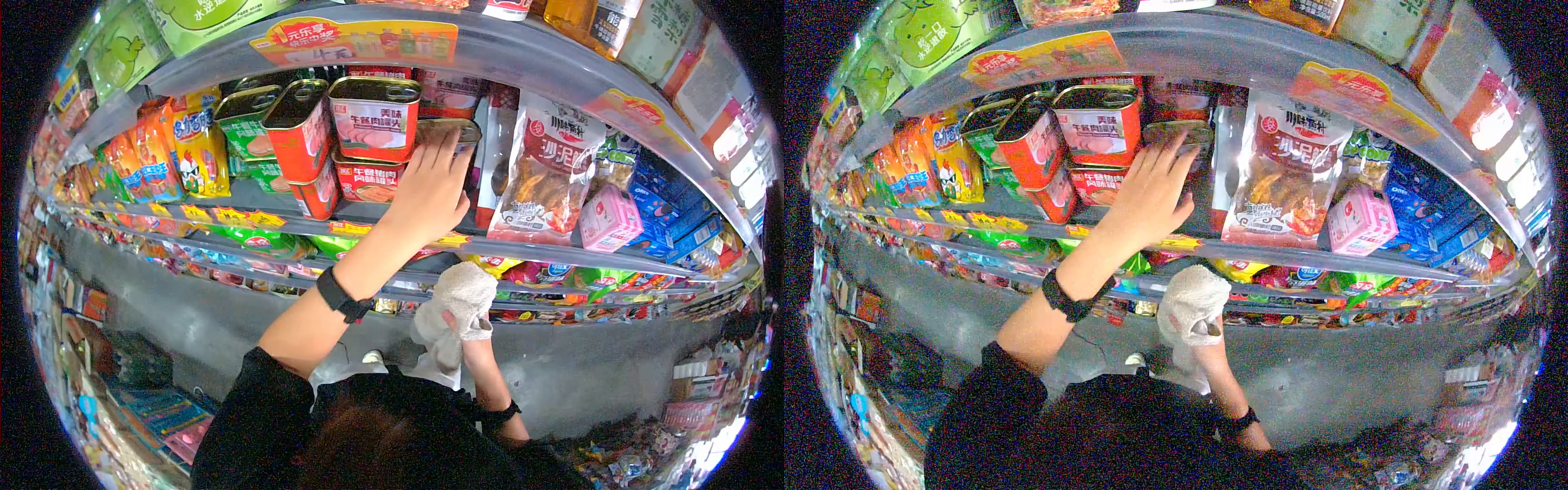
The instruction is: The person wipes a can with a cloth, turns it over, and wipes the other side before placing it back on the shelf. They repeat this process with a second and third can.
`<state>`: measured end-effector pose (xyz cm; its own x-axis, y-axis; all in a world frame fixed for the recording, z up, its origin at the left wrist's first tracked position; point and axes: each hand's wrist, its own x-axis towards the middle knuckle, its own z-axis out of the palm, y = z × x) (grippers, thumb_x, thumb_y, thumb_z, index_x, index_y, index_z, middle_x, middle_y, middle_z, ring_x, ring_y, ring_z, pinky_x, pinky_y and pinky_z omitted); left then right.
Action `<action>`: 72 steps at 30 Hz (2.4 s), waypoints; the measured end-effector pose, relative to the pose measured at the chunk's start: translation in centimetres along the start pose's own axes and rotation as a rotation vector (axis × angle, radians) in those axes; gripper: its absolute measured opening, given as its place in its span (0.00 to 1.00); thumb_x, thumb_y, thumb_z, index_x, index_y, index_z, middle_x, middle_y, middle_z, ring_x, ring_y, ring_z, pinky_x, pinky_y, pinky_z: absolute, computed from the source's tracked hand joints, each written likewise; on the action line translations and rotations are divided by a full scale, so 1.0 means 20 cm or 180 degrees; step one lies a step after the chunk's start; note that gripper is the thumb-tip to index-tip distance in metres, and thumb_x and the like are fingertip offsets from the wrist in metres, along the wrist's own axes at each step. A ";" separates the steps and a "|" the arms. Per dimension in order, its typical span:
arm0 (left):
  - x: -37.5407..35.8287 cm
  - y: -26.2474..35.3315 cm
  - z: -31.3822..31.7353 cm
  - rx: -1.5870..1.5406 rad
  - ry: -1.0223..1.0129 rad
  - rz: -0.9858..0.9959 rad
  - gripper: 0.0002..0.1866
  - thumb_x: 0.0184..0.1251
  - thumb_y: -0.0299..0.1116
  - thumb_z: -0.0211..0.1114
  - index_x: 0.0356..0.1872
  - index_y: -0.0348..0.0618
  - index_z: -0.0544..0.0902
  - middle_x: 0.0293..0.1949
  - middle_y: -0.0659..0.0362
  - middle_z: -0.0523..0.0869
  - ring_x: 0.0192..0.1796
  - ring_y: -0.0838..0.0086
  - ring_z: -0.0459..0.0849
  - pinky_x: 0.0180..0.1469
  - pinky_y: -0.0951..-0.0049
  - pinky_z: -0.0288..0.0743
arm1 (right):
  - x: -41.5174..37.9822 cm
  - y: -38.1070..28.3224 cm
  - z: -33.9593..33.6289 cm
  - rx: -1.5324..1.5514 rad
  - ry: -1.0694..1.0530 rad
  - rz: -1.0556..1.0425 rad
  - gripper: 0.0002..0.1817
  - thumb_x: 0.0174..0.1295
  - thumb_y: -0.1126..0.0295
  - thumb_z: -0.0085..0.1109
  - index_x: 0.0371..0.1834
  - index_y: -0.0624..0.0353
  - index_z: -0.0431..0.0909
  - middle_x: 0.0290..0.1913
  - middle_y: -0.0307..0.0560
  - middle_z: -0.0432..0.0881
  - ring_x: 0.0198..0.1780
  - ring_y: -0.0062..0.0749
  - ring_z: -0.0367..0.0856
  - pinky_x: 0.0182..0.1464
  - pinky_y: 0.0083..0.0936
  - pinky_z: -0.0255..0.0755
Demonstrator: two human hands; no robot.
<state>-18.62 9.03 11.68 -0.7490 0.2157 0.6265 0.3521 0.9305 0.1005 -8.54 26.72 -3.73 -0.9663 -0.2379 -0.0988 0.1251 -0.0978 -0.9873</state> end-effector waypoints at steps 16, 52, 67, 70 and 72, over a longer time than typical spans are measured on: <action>0.19 -0.10 0.20 0.1766 0.0046 -0.0230 0.23 0.53 0.39 0.60 0.49 0.36 0.74 0.51 0.46 0.76 0.53 0.58 0.74 0.57 0.59 0.65 | -0.08 0.00 -0.07 -0.0152 0.0311 -0.0415 0.26 0.56 0.71 0.60 0.58 0.61 0.65 0.53 0.43 0.72 0.54 0.30 0.69 0.56 0.27 0.62; 0.21 -0.12 0.27 0.1762 0.0401 -0.0729 0.17 0.51 0.30 0.57 0.43 0.34 0.75 0.40 0.52 0.75 0.42 0.65 0.77 0.43 0.70 0.72 | -0.10 -0.02 -0.09 -0.0030 0.0204 -0.0185 0.24 0.56 0.72 0.60 0.56 0.62 0.67 0.52 0.44 0.73 0.53 0.30 0.70 0.56 0.28 0.63; 0.18 -0.12 0.19 0.1100 0.0411 -0.0557 0.22 0.43 0.24 0.62 0.44 0.29 0.74 0.41 0.49 0.72 0.42 0.62 0.77 0.40 0.69 0.76 | -0.07 -0.01 -0.06 0.0061 0.0210 -0.0287 0.27 0.55 0.74 0.60 0.58 0.61 0.63 0.54 0.44 0.71 0.55 0.30 0.68 0.57 0.27 0.61; 0.17 -0.07 0.15 0.1107 0.0401 -0.0557 0.22 0.42 0.25 0.63 0.44 0.29 0.73 0.39 0.50 0.72 0.42 0.62 0.76 0.39 0.70 0.76 | -0.07 -0.02 -0.05 -0.0050 0.0142 -0.0252 0.29 0.55 0.74 0.60 0.60 0.61 0.61 0.54 0.44 0.70 0.56 0.30 0.68 0.58 0.27 0.61; 0.18 -0.04 0.12 0.1159 0.0326 -0.0653 0.23 0.42 0.25 0.63 0.44 0.30 0.73 0.39 0.50 0.73 0.43 0.62 0.76 0.39 0.70 0.76 | -0.08 -0.09 -0.03 -0.0122 0.0117 -0.0221 0.28 0.55 0.74 0.60 0.59 0.61 0.62 0.54 0.44 0.70 0.56 0.31 0.68 0.58 0.27 0.61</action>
<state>-22.92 9.67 11.98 -0.7168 0.0019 0.6973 -0.0331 0.9988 -0.0368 -7.33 27.82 -1.85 -0.9800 -0.1962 -0.0337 0.0494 -0.0757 -0.9959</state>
